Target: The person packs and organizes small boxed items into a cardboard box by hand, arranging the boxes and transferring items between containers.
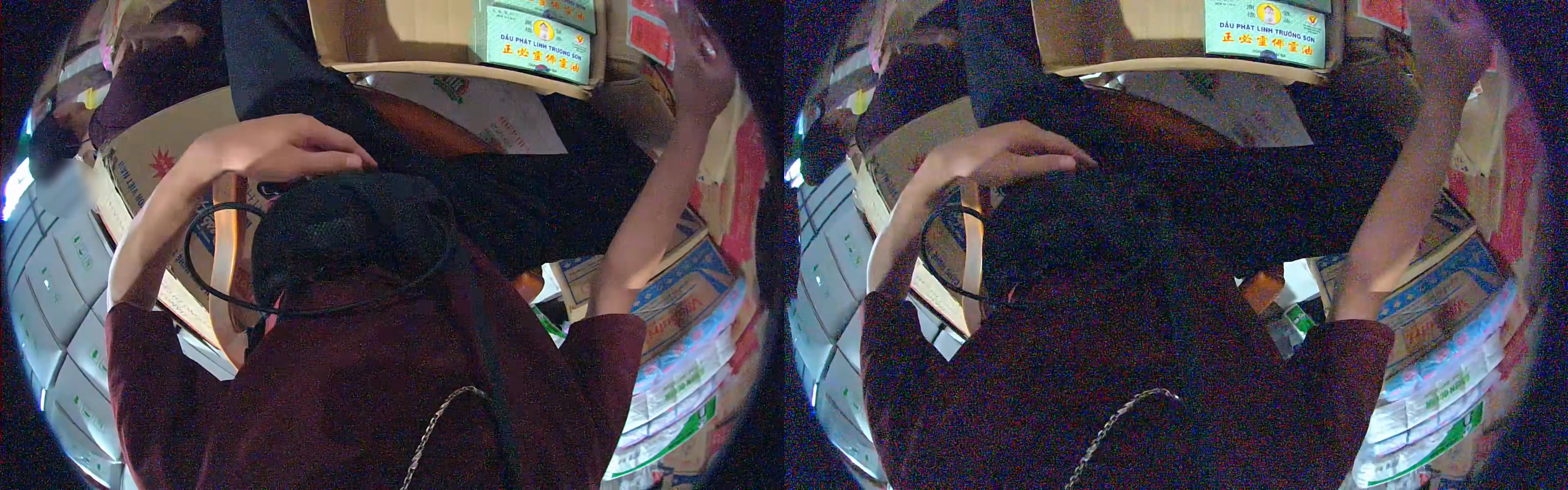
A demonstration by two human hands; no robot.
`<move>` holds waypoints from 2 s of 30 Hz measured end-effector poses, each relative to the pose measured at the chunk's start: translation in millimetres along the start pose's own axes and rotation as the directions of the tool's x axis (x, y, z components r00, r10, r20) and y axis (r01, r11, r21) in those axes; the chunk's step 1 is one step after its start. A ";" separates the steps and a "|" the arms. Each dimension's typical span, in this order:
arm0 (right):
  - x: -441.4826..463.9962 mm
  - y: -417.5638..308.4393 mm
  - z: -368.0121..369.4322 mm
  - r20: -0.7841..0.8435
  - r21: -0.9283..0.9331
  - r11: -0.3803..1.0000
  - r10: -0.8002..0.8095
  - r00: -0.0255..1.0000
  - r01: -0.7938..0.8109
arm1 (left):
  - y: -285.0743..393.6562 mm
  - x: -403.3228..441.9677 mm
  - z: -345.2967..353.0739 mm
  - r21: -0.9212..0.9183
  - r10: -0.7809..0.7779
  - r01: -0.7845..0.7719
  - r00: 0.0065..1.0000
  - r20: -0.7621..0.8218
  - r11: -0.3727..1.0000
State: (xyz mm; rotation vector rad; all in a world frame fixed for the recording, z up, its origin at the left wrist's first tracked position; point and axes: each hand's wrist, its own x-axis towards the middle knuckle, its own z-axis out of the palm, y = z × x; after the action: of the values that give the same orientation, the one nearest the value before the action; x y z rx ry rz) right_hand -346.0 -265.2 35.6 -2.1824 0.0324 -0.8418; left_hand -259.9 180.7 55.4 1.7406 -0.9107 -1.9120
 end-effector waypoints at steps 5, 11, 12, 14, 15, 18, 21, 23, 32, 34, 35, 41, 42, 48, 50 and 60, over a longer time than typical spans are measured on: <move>-1.0 2.4 1.8 -0.013 -0.006 1.000 0.000 1.000 0.000 | 16.5 -12.9 -2.8 -0.180 -0.217 0.218 0.976 0.028 0.959; 1.0 6.6 4.7 -0.020 -0.038 0.999 -0.015 1.000 0.014 | 9.2 -27.3 10.3 0.344 0.276 -0.202 0.944 -0.180 0.917; 2.2 7.5 4.9 -0.014 -0.066 0.997 -0.036 0.999 0.035 | 9.7 -28.5 10.4 0.363 0.274 -0.192 0.943 -0.188 0.912; 2.3 8.2 5.2 -0.008 -0.094 0.994 -0.057 0.998 0.056 | 6.1 -28.9 8.2 0.326 0.274 -0.203 0.943 -0.188 0.923; 1.3 8.2 6.1 -0.009 -0.048 0.998 -0.050 0.999 0.049 | 3.3 -28.8 6.1 0.288 0.275 -0.215 0.943 -0.189 0.933; 1.7 5.7 7.0 -0.015 0.037 0.998 -0.039 0.999 0.040 | -1.0 -29.1 -2.6 0.239 0.274 -0.229 0.946 -0.176 0.944; 1.2 -0.8 5.2 -0.006 0.009 1.000 0.012 1.000 -0.012 | -1.4 -28.7 -8.4 0.209 0.256 -0.223 0.955 -0.149 0.952; 0.7 -0.8 5.3 -0.013 0.009 1.000 0.028 1.000 -0.028 | -1.4 -28.4 -10.2 0.233 0.264 -0.227 0.954 -0.143 0.946; 0.8 -3.9 6.0 -0.048 -0.321 0.945 -0.076 0.996 0.057 | 41.6 -42.2 17.5 0.578 0.307 -0.067 0.893 -0.329 0.813; 0.1 -3.6 2.4 -0.065 -0.499 0.862 -0.139 0.988 0.089 | 47.6 -43.9 35.4 0.585 0.269 -0.016 0.898 -0.348 0.811; 0.0 -3.1 1.1 -0.054 -0.492 0.867 -0.125 0.991 0.083 | 47.9 -45.6 43.8 0.587 0.224 0.045 0.899 -0.377 0.808; 1.4 -0.8 -2.3 -0.018 -0.466 0.872 -0.178 0.984 0.149 | 47.4 -40.8 51.4 0.590 0.190 0.107 0.888 -0.419 0.800; 1.0 -3.6 -2.8 -0.020 -0.471 0.870 -0.178 0.984 0.148 | 49.6 -40.6 51.0 0.579 0.187 0.094 0.894 -0.407 0.810; 0.1 -12.2 5.4 -0.135 -0.237 0.968 0.055 0.989 -0.086 | 53.9 -38.8 45.4 0.505 0.191 0.021 0.911 -0.366 0.863; -0.9 -11.0 2.7 -0.144 -0.252 0.963 0.060 0.988 -0.095 | 47.8 -37.3 42.9 0.450 0.162 0.009 0.926 -0.340 0.893; -2.9 -4.1 0.5 -0.107 -0.261 0.965 -0.024 0.994 -0.004 | 42.4 -33.0 52.7 0.374 0.221 -0.048 0.874 -0.433 0.926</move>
State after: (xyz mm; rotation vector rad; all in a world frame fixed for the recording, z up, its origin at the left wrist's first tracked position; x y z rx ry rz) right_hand -348.9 -261.2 36.4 -2.3792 0.1972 -1.0105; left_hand -312.4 183.4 109.3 2.1449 -1.1939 -1.1940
